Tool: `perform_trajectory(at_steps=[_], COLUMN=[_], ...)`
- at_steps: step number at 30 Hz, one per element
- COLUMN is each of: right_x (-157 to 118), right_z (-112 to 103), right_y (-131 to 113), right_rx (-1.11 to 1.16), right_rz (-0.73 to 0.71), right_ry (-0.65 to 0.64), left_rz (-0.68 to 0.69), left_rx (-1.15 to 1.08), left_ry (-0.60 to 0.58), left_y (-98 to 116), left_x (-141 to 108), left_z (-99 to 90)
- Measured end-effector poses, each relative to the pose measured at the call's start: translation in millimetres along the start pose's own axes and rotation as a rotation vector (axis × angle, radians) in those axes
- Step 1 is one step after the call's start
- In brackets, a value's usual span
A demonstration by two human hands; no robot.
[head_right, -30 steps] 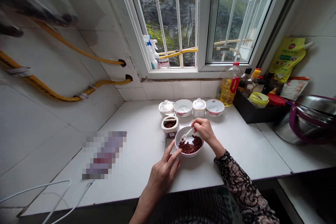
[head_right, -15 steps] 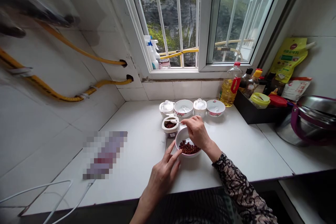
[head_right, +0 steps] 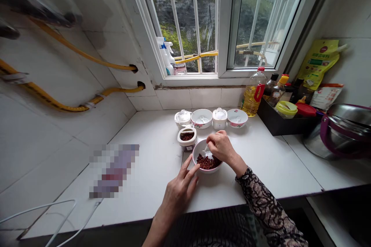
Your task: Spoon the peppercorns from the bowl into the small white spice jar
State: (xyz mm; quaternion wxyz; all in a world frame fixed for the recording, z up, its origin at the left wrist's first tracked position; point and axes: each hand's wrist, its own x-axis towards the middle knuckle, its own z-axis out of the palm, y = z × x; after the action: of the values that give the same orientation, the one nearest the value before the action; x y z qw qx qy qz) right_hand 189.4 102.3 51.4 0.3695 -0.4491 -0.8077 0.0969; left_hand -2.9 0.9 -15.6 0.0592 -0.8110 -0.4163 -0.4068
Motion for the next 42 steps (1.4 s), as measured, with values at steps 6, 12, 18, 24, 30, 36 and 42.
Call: perform_trajectory(at_steps=[6,12,18,24,30,36,42], right_x=[0.5,2.8,5.9,9.4,10.1,8.6,4.1], right_z=[0.1,-5.8,-7.3,-7.1,4.5,1.1,-14.8], right_y=[-5.4,-3.7,-1.0,0.3,-14.2,-25.1,-8.5], right_rx=[0.301,0.504,0.678,0.767,0.529,0.096,0.068], right_rz=[0.236,0.426,0.546,0.514,0.186,-0.202,-0.047], right_ry=[-0.073,0.031,0.037,0.072,0.218,0.174,0.265], left_rz=[0.000,0.000,0.007,-0.003,0.001,-0.004,0.002], left_rx=[0.004,-0.003,0.013,0.000,-0.007,0.010,0.013], left_ry=[0.006,0.001,0.002,-0.002,0.003,0.008,0.005], left_y=[-0.1,-0.6,-1.0,-0.1,0.2,-1.4,-0.7], left_x=[-0.4,-0.3,-0.5,0.3,1.0,-0.9,0.5], left_z=[1.1,1.3,1.1,1.2,0.8,2.6,0.7])
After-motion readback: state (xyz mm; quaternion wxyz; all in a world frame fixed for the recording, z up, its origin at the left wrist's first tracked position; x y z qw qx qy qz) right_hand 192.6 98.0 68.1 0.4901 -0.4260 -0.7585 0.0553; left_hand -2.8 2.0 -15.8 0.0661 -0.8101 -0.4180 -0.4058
